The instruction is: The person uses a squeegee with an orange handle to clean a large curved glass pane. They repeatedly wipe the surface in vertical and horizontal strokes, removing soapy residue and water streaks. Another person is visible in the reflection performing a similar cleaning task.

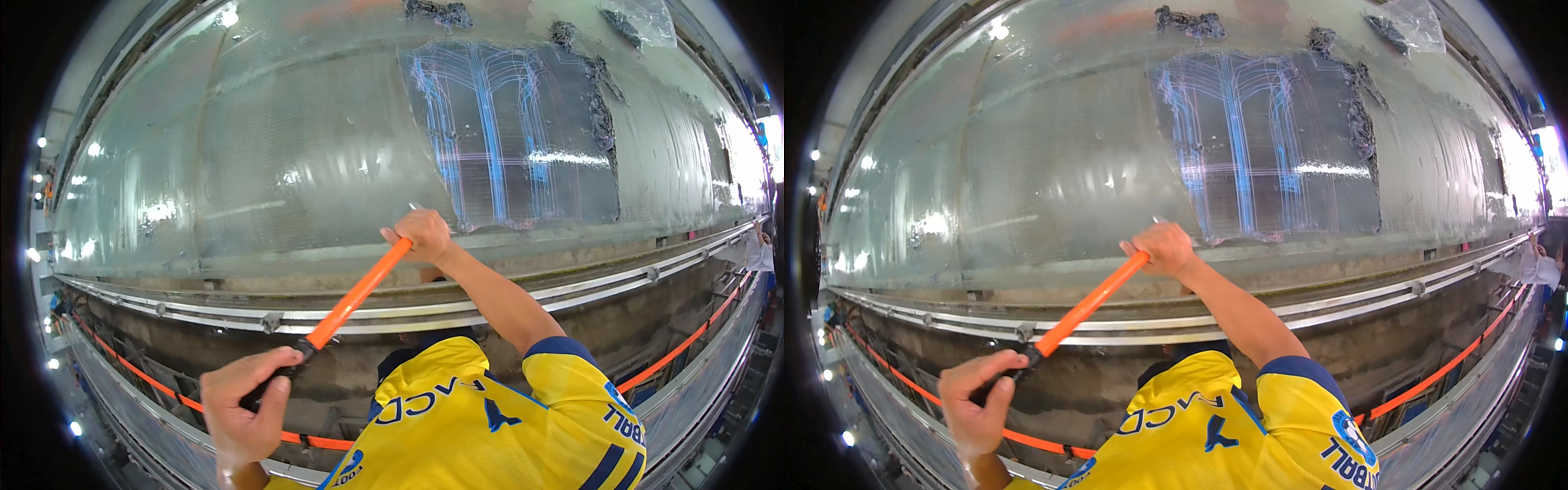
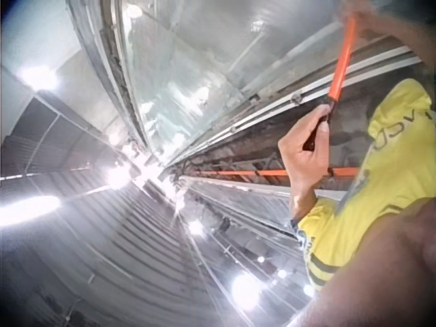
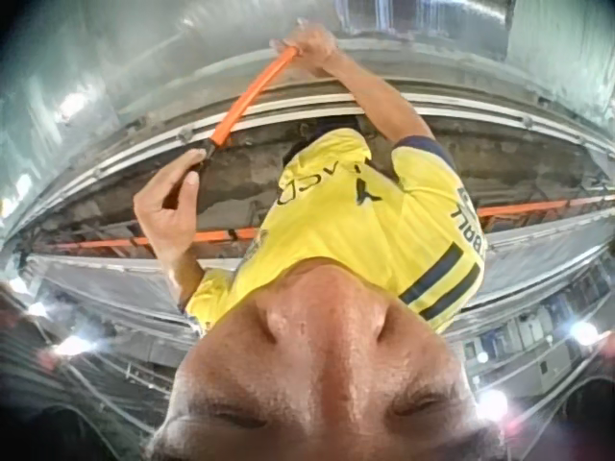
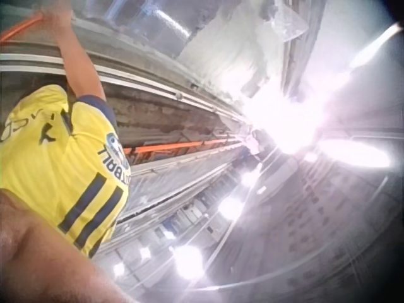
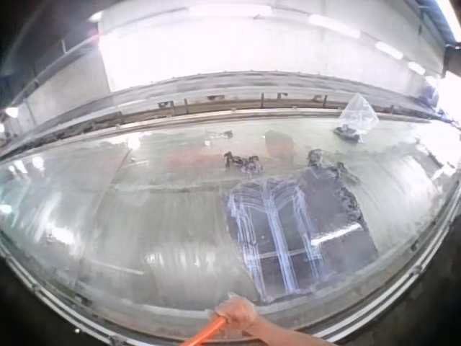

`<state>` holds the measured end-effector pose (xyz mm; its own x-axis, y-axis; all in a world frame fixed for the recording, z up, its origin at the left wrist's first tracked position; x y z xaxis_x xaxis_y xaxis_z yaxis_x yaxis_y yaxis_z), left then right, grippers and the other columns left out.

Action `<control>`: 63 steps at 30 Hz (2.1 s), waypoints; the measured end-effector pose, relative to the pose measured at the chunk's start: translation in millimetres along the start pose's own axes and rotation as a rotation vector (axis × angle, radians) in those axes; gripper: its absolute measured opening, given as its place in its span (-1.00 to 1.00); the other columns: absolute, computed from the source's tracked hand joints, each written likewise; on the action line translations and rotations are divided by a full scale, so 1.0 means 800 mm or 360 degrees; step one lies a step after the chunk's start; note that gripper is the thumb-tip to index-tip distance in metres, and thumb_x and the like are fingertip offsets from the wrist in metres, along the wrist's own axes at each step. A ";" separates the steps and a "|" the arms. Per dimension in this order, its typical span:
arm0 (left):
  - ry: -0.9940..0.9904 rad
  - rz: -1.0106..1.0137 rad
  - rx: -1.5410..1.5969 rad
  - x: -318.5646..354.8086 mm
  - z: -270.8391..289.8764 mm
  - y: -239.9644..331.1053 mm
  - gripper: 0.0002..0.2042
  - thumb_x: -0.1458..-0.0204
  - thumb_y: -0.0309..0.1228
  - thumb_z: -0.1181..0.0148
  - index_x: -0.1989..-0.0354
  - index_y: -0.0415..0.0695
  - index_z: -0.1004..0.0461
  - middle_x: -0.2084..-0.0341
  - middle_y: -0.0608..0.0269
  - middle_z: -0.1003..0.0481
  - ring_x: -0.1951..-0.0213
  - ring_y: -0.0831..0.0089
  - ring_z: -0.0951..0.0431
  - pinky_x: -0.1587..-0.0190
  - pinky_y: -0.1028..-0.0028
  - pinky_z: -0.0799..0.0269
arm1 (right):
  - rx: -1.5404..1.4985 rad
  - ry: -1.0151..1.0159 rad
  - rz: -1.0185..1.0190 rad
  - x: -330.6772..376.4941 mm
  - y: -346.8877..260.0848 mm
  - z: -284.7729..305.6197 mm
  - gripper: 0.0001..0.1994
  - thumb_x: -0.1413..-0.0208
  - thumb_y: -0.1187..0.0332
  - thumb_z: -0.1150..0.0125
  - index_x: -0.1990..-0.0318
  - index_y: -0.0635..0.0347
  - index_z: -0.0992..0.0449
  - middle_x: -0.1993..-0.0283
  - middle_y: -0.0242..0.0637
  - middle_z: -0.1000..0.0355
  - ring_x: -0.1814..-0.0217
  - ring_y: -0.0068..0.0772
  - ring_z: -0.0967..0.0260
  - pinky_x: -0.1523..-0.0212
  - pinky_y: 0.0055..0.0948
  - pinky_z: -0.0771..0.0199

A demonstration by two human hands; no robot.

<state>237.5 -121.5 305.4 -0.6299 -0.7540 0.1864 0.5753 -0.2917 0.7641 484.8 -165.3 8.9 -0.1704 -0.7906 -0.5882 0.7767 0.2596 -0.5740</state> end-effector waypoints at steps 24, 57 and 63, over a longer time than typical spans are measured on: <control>0.0318 0.0153 0.0313 -0.396 0.016 -0.058 -0.56 -0.04 -0.62 -0.18 -0.16 -0.33 -0.48 0.01 0.08 -0.62 0.65 0.74 -0.36 0.65 0.68 -0.22 | 0.0139 -0.0230 -0.0036 -0.410 0.354 -0.122 -0.88 0.03 0.19 -0.22 0.55 -0.16 -0.56 0.57 -0.33 -0.48 0.46 -0.07 -0.46 0.46 -0.08 -0.41; 0.0171 -0.0105 -0.0211 -0.353 0.113 0.011 -0.43 -0.05 -0.39 -0.21 -0.27 -0.35 -0.35 -0.05 -0.17 -0.54 0.69 0.85 -0.31 0.68 0.78 -0.13 | -0.0104 0.0217 -0.0211 -0.235 0.206 -0.044 -0.61 -0.16 0.29 -0.27 0.68 0.10 -0.31 0.74 -0.26 -0.26 0.72 -0.08 -0.20 0.67 -0.20 -0.17; 0.0241 -0.0469 -0.0044 -0.522 0.112 0.045 -0.45 -0.14 -0.38 -0.16 -0.33 -0.25 -0.33 -0.08 -0.06 -0.55 0.62 0.85 -0.43 0.68 0.83 -0.14 | 0.0125 0.0326 -0.0470 -0.368 0.343 -0.064 -0.79 -0.10 0.10 -0.22 0.51 -0.10 -0.59 0.54 -0.21 -0.51 0.48 0.03 -0.48 0.42 -0.01 -0.48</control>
<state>474.7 235.7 310.6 -0.6878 -0.7131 -0.1358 0.3952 -0.5248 0.7539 716.8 167.4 -4.4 -0.5061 -0.6954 -0.5102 0.7187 -0.0130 -0.6952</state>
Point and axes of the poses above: each hand's wrist, its own x-axis away from the middle knuckle, its own z-axis out of the back of the hand, y = z × x, the point moved 4 cm from there along -x, towards the middle knuckle
